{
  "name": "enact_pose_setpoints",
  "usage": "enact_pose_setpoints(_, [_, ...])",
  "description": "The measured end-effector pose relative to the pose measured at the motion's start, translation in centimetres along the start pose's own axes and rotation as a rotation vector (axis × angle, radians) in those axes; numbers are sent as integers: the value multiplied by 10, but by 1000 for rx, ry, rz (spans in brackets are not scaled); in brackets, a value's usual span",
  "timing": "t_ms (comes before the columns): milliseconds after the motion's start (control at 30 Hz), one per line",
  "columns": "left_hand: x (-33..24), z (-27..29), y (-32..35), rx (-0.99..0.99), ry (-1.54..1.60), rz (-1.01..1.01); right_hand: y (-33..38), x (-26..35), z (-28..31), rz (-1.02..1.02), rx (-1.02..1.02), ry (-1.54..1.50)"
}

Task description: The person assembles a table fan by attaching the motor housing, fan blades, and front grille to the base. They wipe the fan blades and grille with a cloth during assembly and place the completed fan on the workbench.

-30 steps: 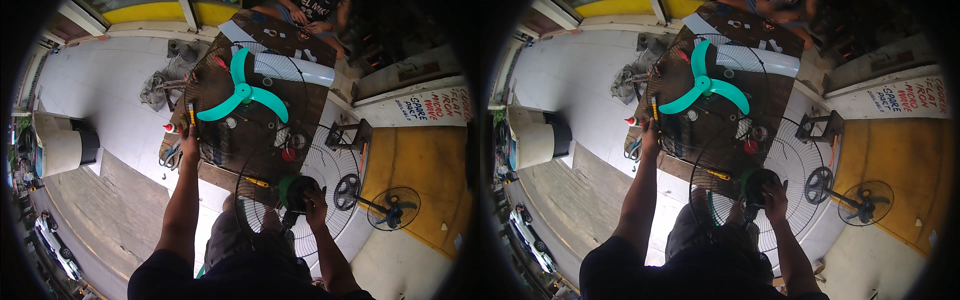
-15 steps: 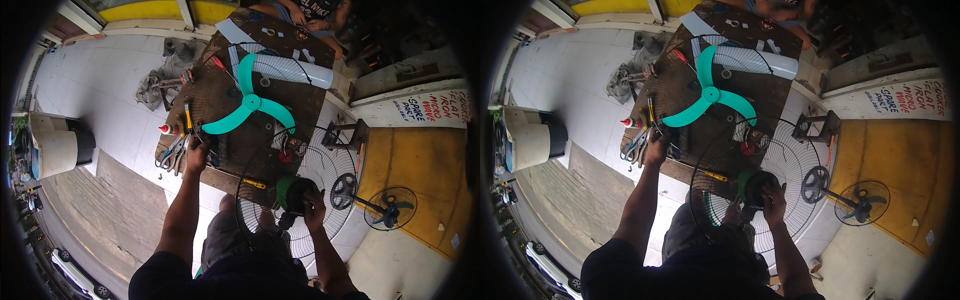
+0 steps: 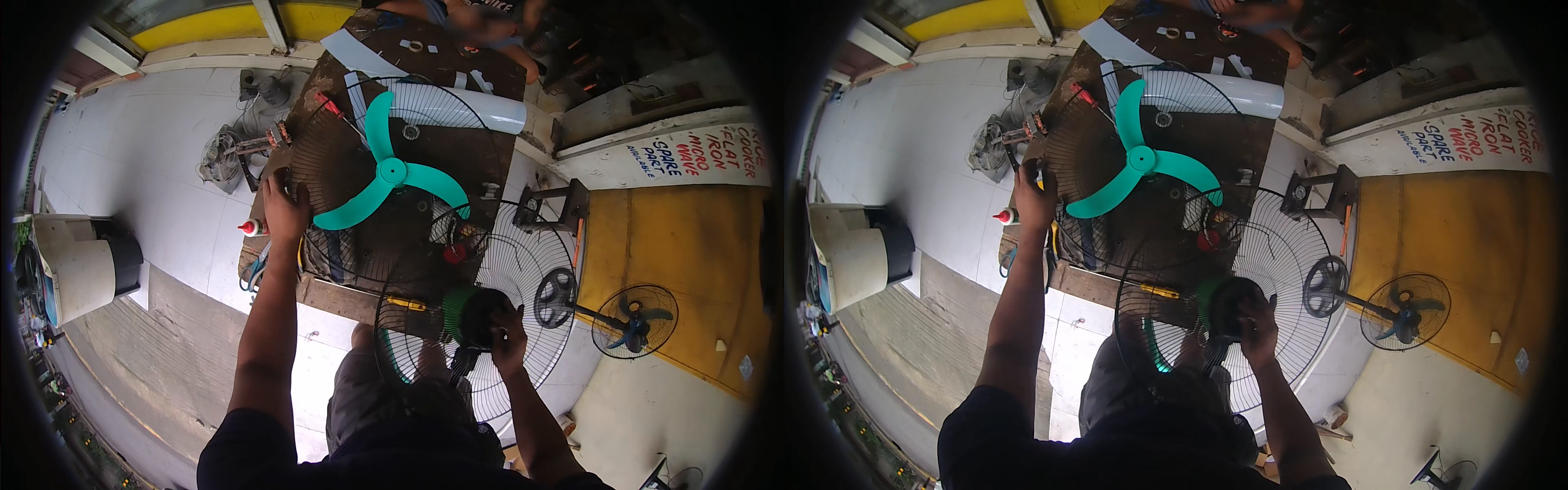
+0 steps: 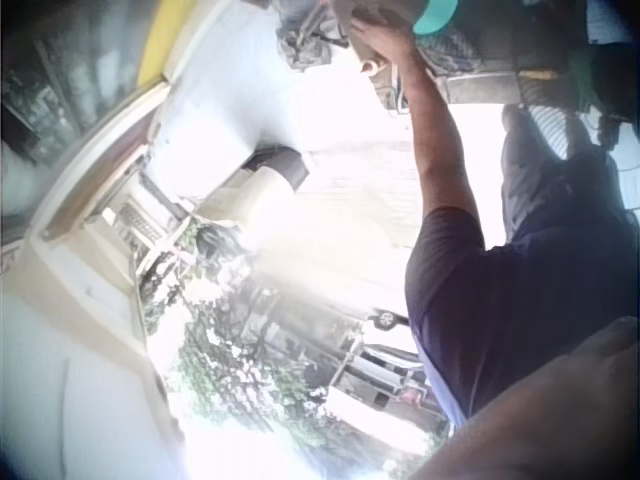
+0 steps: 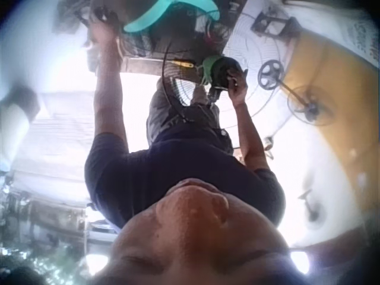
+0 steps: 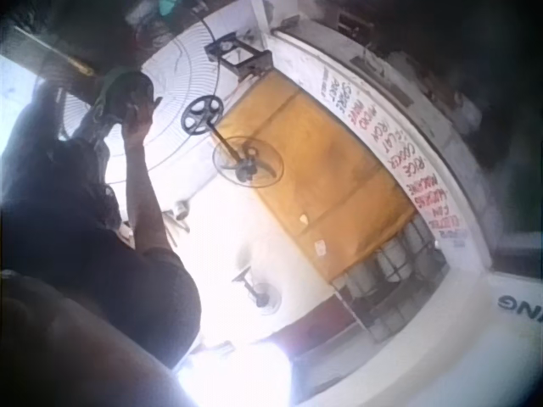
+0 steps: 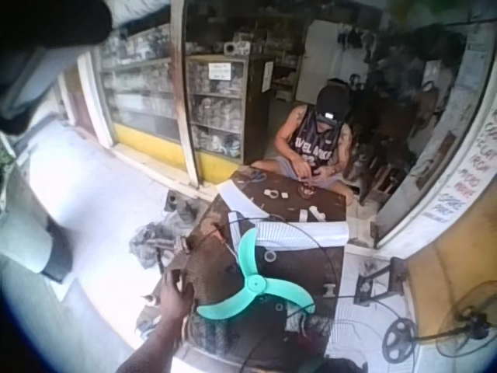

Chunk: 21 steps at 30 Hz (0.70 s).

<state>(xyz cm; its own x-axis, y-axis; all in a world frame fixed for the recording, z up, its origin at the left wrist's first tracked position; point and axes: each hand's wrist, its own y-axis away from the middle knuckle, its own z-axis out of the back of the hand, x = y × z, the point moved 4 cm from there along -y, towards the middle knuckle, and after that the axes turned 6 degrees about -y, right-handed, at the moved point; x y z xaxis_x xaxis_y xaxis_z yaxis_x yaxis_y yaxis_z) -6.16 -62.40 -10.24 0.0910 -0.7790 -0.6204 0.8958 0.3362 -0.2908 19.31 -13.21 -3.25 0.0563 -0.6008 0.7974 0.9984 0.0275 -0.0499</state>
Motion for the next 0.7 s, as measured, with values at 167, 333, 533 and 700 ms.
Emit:
enact_pose_setpoints(167, [19, -43, -46, 82, -216, 7, -1, 2, -2, -24, -33, 20])
enact_pose_setpoints(333, [88, -88, -66, 474, -359, -54, -4, 5, -1, -36, -38, 23])
enact_pose_setpoints(533, [73, -76, -80, 458, 582, 355, -2, 5, -1, -15, -32, 37])
enact_pose_setpoints(700, [24, -87, -109, 489, 590, 369, -1, 1, -1, -49, -14, 14])
